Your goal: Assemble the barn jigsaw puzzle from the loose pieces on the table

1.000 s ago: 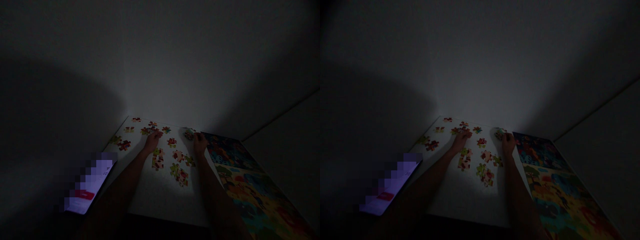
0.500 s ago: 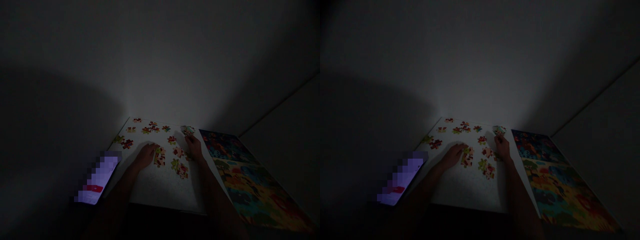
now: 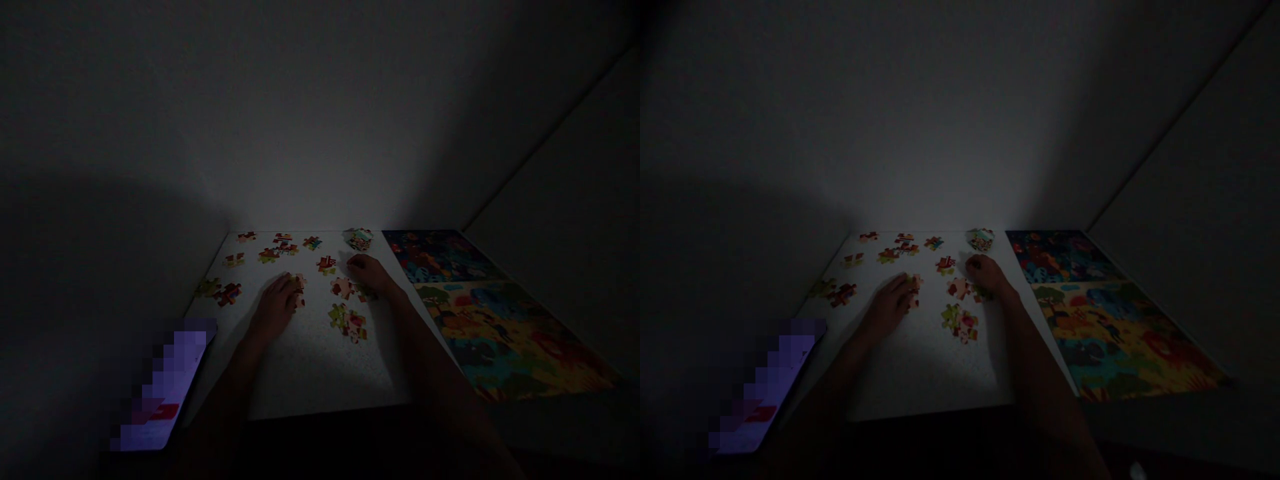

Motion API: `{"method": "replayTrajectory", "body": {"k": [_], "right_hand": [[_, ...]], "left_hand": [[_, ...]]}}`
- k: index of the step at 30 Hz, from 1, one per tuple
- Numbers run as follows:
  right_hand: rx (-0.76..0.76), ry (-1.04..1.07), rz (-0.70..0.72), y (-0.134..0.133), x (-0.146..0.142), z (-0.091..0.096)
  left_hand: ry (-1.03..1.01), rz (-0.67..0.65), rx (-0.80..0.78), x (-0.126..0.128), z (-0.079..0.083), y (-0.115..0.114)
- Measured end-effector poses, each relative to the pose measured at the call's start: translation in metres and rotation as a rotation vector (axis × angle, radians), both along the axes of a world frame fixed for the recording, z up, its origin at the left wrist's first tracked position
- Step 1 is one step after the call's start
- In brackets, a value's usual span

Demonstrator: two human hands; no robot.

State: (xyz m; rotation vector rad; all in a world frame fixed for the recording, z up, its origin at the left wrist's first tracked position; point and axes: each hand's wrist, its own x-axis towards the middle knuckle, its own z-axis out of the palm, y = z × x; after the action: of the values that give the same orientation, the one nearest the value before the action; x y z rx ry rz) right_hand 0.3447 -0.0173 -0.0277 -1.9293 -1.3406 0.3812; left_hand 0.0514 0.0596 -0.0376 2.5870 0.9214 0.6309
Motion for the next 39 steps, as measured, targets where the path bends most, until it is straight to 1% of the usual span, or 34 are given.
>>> {"method": "replayTrajectory", "body": {"k": [3, 5, 6, 7, 9, 10, 12, 13, 15, 18, 20, 22, 27, 30, 34, 37, 39], "right_hand": [[-0.035, -0.052, 0.028, 0.001, 0.0, 0.0], [-0.046, -0.091, 0.035, 0.001, -0.001, 0.0], [-0.048, -0.106, 0.041, 0.001, -0.001, 0.001], [-0.046, -0.116, 0.046, 0.001, -0.002, 0.001], [-0.035, -0.117, 0.048, 0.0, -0.002, 0.001], [-0.032, -0.111, 0.042, 0.0, -0.003, 0.001], [-0.024, -0.096, 0.025, 0.0, -0.003, 0.001], [-0.019, -0.091, 0.019, 0.001, -0.003, 0.0], [-0.012, -0.083, 0.014, 0.001, -0.003, 0.0], [-0.004, -0.072, 0.012, 0.001, -0.003, 0.0], [0.0, -0.06, 0.017, 0.001, -0.003, -0.001], [0.006, -0.043, 0.036, 0.001, -0.003, -0.002], [-0.001, 0.013, 0.073, 0.0, -0.001, -0.002], [0.013, 0.028, 0.108, -0.001, 0.0, -0.002], [0.053, 0.111, 0.128, -0.001, 0.002, -0.003], [0.056, 0.177, 0.101, 0.001, 0.004, -0.003], [0.042, 0.202, 0.093, 0.001, 0.007, -0.001]], "left_hand": [[-0.006, 0.063, 0.047, 0.001, 0.002, -0.003], [0.005, 0.047, 0.093, 0.006, 0.009, -0.016], [0.008, -0.005, 0.106, 0.011, 0.014, -0.025], [0.012, -0.083, 0.102, 0.018, 0.018, -0.035], [0.058, -0.316, 0.041, 0.032, 0.024, -0.056], [0.089, -0.406, 0.005, 0.038, 0.025, -0.065], [0.135, -0.5, -0.044, 0.045, 0.025, -0.075], [0.15, -0.505, -0.051, 0.045, 0.024, -0.077], [0.168, -0.458, -0.029, 0.04, 0.02, -0.075], [0.172, -0.311, 0.035, 0.021, 0.014, -0.067], [0.163, -0.223, 0.069, 0.007, 0.012, -0.066], [0.162, -0.182, 0.101, -0.007, 0.012, -0.07], [0.166, -0.126, 0.188, -0.046, 0.006, -0.095], [0.161, 0.014, 0.191, -0.065, -0.001, -0.104], [0.163, 0.203, 0.19, -0.074, -0.004, -0.101], [0.23, 0.272, 0.203, -0.071, 0.0, -0.093], [0.268, 0.32, 0.204, -0.065, 0.004, -0.089]]}}
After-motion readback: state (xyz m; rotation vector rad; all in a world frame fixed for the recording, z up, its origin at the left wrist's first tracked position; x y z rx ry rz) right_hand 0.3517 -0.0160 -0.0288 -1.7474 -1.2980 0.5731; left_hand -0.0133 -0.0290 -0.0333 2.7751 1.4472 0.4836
